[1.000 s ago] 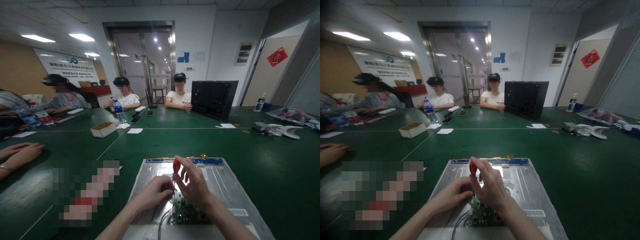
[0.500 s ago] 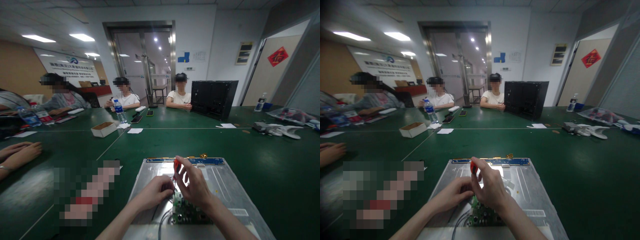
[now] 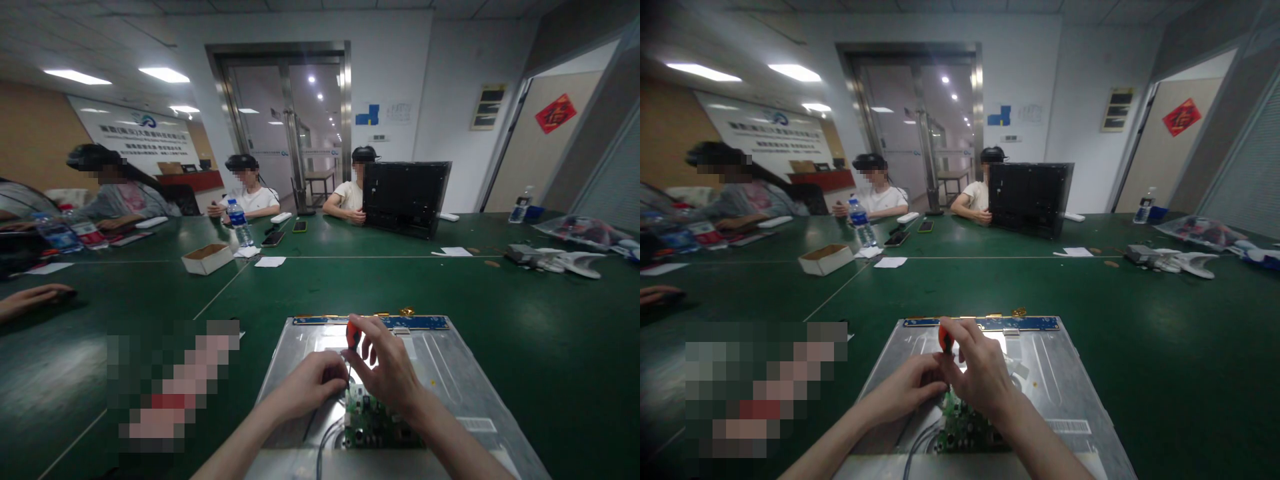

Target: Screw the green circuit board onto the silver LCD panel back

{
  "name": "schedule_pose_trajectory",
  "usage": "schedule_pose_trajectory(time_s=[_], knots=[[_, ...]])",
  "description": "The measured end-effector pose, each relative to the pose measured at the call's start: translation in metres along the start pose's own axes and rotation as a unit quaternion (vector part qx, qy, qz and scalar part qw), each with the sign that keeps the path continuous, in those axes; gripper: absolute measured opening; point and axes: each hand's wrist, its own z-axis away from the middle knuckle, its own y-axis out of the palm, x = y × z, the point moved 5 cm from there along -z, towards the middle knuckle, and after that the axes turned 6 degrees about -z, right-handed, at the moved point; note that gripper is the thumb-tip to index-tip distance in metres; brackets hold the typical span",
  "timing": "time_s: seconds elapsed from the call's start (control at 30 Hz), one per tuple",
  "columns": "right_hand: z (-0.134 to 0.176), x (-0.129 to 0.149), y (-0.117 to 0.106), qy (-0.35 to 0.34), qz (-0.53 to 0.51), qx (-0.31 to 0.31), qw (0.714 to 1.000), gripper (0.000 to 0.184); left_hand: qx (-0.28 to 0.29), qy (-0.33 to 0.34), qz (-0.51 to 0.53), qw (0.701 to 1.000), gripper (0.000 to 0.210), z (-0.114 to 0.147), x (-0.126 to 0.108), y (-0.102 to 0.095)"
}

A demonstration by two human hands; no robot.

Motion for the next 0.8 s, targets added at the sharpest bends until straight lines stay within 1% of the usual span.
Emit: schedule_pose_trajectory(time_s=[0.2,0.43,0.63,0.8], knots=[[0.0026,0.0007,0.0013,0.009,-0.015,0.006,1.0,0.057,0.007,-0.001,-0.01,1.0,0.013,-0.0003,0.0002,-0.0003],[0.0015,-0.0003,0.0008,0.006,0.009,-0.01,1.0,0.052,0.005,-0.001,-0.005,1.0,0.012,-0.0015,0.0053,0.0016],[0.0024,-0.0029,0.0017,0.009,0.016,-0.003,1.0,0.047,-0.001,-0.002,-0.009,1.0,0.011,-0.0004,0.0021,0.0006],[0.0024,-0.0004,0.0013,0.013,-0.001,0.004,1.0,0.055,0.004,-0.003,-0.014,1.0,0.013,-0.0004,0.0008,0.0]])
